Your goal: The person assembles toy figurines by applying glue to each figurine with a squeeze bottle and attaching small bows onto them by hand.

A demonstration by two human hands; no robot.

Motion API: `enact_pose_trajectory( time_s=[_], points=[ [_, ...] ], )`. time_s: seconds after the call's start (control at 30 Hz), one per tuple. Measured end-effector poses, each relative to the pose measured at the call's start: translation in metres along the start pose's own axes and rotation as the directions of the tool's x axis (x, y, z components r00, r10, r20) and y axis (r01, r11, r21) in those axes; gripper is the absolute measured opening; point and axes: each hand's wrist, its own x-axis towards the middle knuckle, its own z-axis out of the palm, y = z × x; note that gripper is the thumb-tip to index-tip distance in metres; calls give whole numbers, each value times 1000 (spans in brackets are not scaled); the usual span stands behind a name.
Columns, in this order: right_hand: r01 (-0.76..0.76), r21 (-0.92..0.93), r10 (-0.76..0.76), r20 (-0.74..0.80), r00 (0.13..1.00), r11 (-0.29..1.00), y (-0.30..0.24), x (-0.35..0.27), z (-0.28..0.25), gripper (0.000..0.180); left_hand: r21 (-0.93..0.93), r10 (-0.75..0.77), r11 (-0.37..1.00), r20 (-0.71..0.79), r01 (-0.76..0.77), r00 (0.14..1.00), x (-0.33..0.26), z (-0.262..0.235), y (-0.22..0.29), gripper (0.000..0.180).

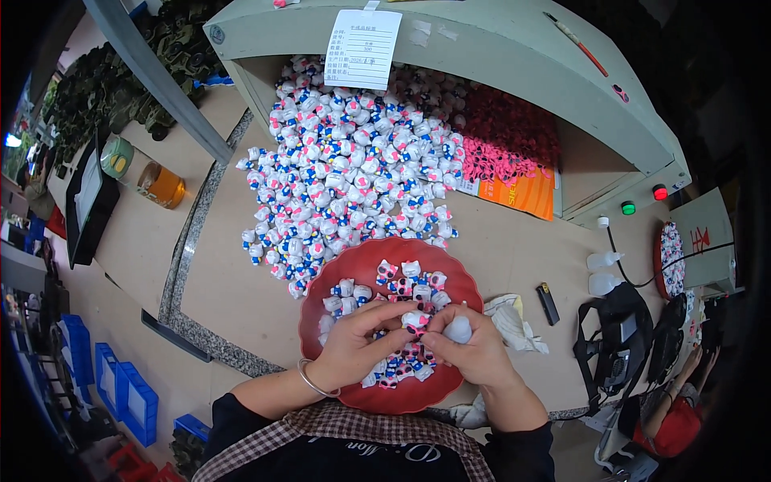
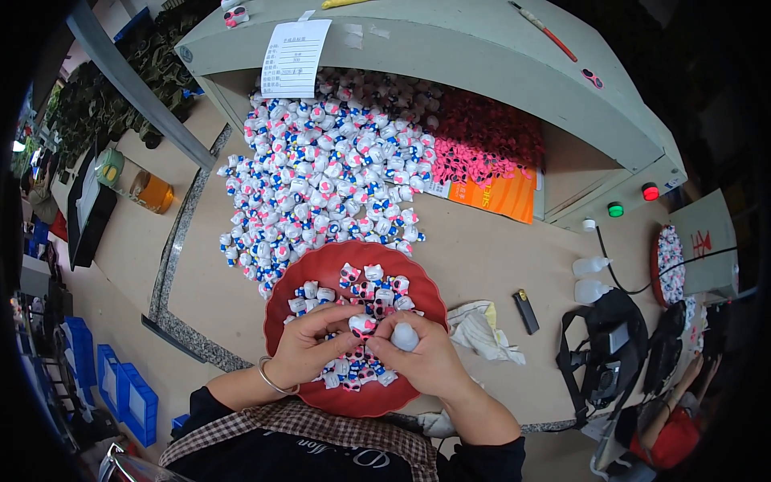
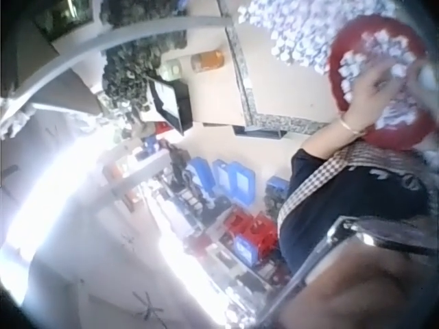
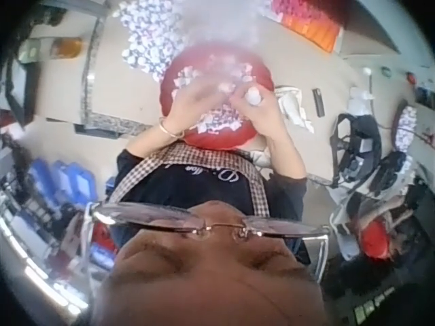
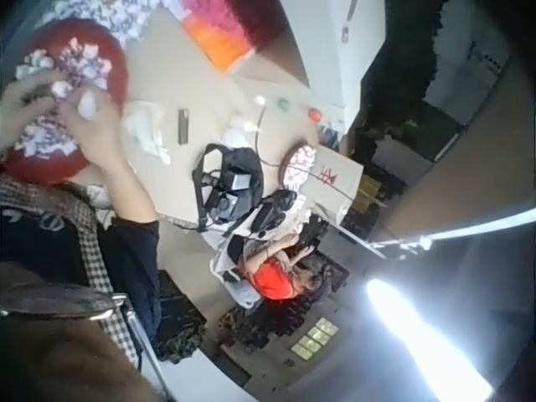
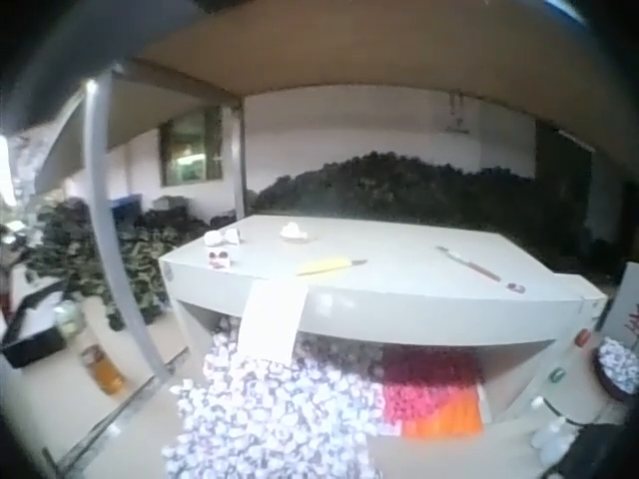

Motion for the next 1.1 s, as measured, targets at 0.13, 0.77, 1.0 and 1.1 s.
enact_pose_trajectory(
  time_s=[0.13,0.77,1.0,1.1],
  points=[
    [-17,-48,14,-71,997,999,4,5,4,12,98,58,994,-18,-56,998,0,-1,-1,36],
    [182,-200,-208,-120,971,963,26,10,10,19,-240,-225,946,3,219,974,0,-3,1,29],
    [171,-98,-187,-188,964,980,21,5,-15,22,-104,-46,994,-129,33,991,3,-2,2,32],
    [208,-279,-275,-230,934,938,25,0,-30,38,-510,-231,845,-70,164,971,4,-14,-5,27]
  ],
)
